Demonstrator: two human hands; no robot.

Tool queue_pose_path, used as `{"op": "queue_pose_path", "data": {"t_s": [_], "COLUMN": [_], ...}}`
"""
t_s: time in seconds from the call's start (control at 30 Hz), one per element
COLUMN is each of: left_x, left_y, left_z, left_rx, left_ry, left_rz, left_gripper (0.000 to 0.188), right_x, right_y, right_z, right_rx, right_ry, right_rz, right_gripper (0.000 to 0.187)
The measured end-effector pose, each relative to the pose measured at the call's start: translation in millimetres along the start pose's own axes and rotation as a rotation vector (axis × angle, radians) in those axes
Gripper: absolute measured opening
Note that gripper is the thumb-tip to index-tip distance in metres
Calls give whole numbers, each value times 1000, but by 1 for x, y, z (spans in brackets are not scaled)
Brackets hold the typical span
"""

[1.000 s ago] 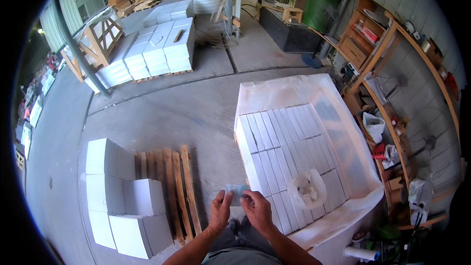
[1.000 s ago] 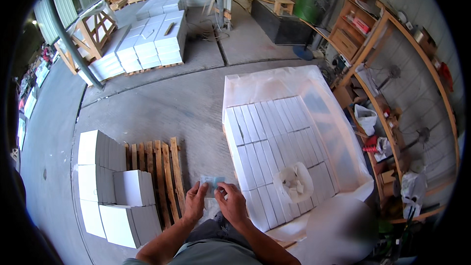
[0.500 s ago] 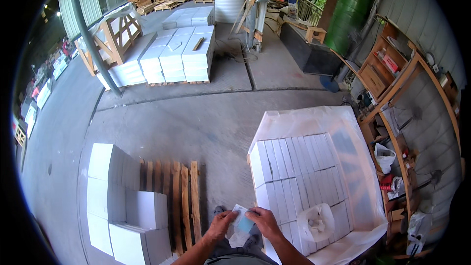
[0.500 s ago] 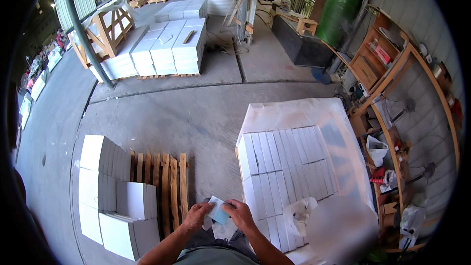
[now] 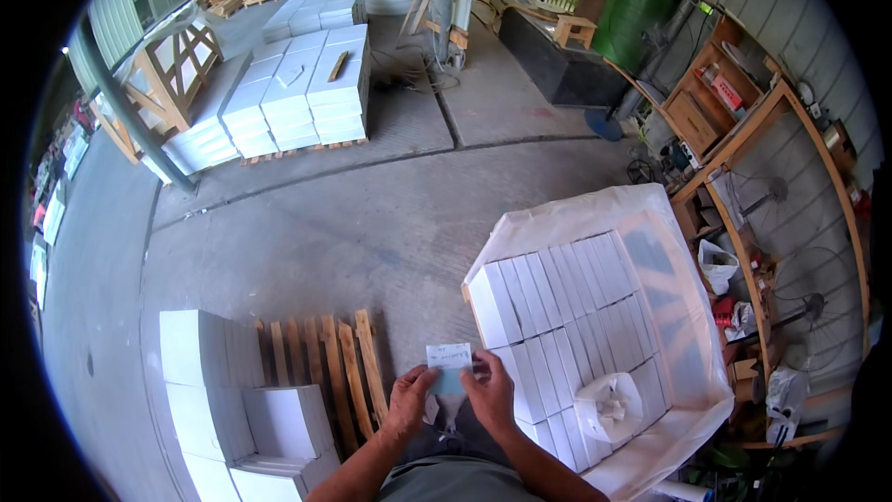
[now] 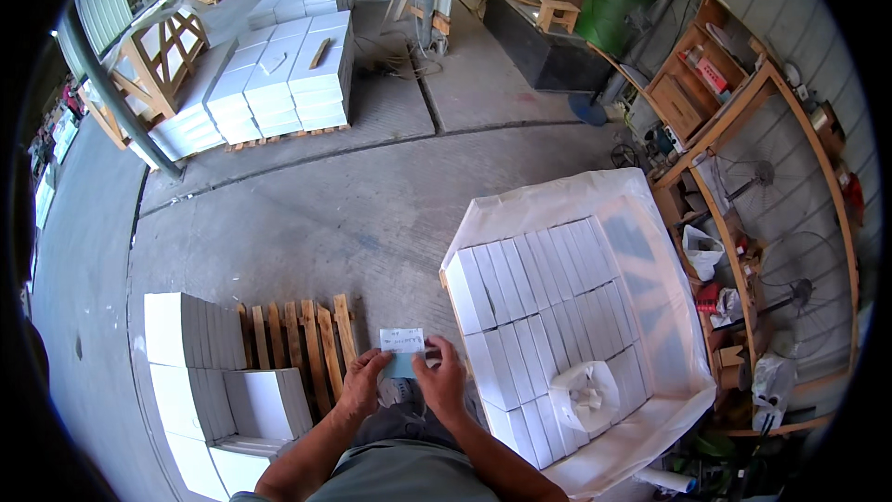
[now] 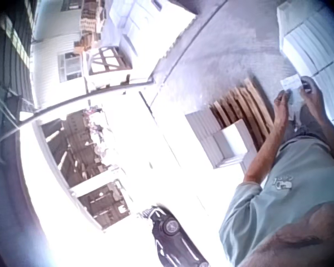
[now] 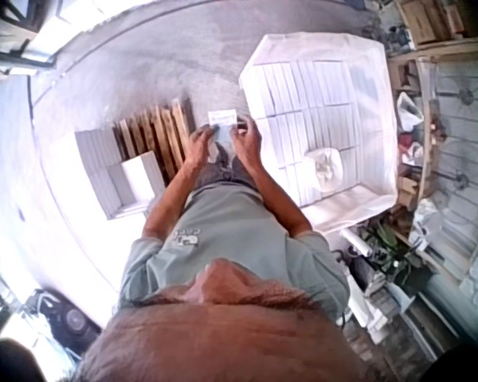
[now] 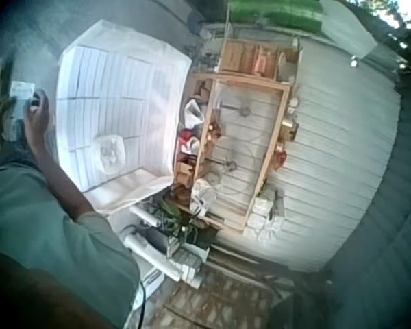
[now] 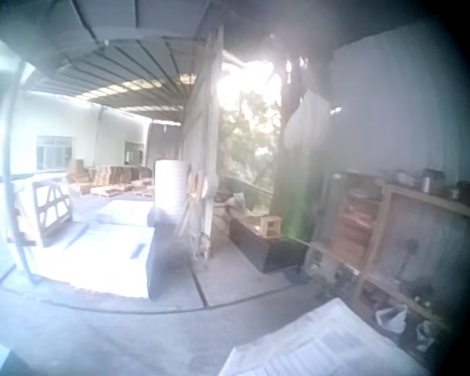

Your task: The person repeatedly picks up white rectangular panels from a wrapped pallet and stacks them onto a wooden pallet. The person handles the panels one at a time, placing them in a neat stack. The person also briefly handles a small blue item and a plastic bag.

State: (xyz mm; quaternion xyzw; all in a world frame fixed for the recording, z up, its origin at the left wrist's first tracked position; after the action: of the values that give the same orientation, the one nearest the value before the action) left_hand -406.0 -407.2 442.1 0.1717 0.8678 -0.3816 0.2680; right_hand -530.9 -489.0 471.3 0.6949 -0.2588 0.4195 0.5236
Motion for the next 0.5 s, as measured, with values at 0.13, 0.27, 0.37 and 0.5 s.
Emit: {"op": "queue_pose_path", "data": {"t_s": [0.13,0.27,0.37,0.5], "left_x": [-24,-40,-50,-76], "left_y": [-7,-17,-27,-51], "left_z": [29,74,108,143], "left_rx": [-17,71,158,179], "left_ry": [28,-6,-76,-148], "left_rz": [114,250,302,310], "left_gripper": [16,13,11,9], "right_x": [34,19,15,15], "right_y": [6,-8,-13,-18], "right_z": [42,92,135,187], "right_rx": [-26,148,220,375], "right_ry": [534,569,519,417], "right_rz": [-328,-297,-198,-43], "right_gripper": [40,39,33,30]}}
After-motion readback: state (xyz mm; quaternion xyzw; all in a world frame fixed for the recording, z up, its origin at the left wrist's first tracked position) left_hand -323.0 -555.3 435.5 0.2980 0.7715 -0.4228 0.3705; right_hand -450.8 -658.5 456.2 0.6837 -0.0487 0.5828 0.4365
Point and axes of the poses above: each hand's wrist, its own z-axis towards the middle knuckle, its own y-axis out of the back of the hand, x = y × z, the point moved 2 cm from there along z, towards the middle knuckle, and after that the axes turned 10 degrees about -z, right-handed, at the moved point
